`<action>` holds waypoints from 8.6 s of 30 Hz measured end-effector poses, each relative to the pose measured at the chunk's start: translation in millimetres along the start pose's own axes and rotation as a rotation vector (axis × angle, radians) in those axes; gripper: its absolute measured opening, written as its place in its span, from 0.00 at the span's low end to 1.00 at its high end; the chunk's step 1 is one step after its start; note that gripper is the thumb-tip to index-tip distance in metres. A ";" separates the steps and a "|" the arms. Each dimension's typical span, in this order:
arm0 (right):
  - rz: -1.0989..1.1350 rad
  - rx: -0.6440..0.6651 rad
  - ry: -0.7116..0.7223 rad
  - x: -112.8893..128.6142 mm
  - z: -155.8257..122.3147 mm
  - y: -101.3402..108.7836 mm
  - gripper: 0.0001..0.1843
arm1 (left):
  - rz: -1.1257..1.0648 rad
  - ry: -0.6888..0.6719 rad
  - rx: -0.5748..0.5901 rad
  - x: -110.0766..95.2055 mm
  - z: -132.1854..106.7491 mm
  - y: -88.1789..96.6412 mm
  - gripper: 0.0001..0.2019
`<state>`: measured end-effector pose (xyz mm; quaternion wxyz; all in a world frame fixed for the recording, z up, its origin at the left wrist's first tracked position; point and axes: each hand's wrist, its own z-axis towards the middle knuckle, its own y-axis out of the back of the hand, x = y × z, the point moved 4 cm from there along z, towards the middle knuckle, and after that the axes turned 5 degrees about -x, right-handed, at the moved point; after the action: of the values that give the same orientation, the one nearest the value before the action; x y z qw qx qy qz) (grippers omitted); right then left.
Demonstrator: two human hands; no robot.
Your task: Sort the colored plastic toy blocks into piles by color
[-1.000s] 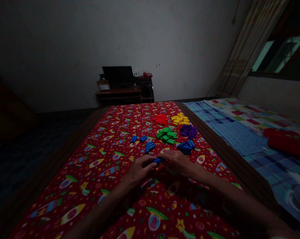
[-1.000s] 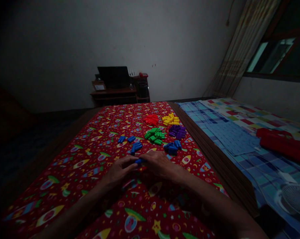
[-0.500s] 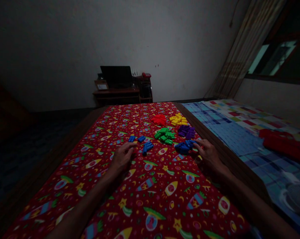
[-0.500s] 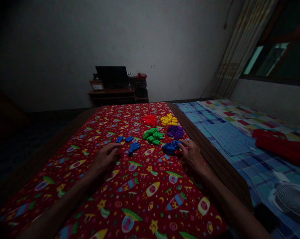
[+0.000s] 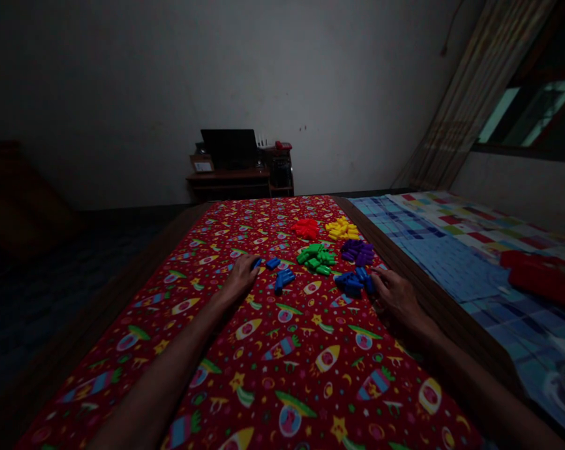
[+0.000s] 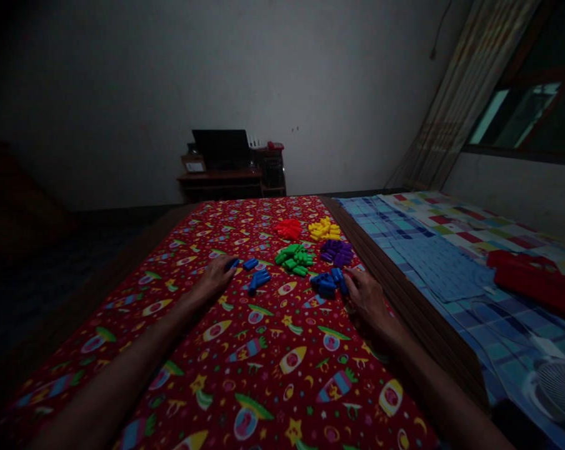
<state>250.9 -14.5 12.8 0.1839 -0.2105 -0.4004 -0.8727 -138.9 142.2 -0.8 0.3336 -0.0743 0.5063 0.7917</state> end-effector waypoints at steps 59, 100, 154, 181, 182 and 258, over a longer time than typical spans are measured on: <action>-0.296 0.226 0.383 49.0 12.4 -11.2 0.14 | -0.142 -0.119 -0.049 -57.4 -20.0 4.4 0.18; -0.014 0.435 0.527 98.4 -22.0 -46.6 0.15 | -0.238 -0.156 0.042 -102.8 -50.9 -1.2 0.10; -0.084 0.136 0.395 25.0 -0.9 -0.4 0.09 | -0.028 -0.659 0.138 -200.1 -62.3 -83.6 0.02; 0.430 -0.524 -0.574 -96.6 81.0 -43.0 0.30 | 0.102 0.356 -0.233 83.6 -52.6 81.8 0.14; 0.441 -0.517 -0.581 -101.6 78.7 -45.7 0.30 | 0.087 0.386 -0.247 88.8 -53.5 83.5 0.15; 0.363 -0.472 -0.517 -106.3 72.7 -48.6 0.29 | 0.008 0.460 -0.276 107.3 -57.4 81.4 0.16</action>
<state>332.8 87.9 -29.1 0.1749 -0.5272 -0.1781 -0.8122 -282.9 120.3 -15.8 0.1934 -0.2948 0.4564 0.8169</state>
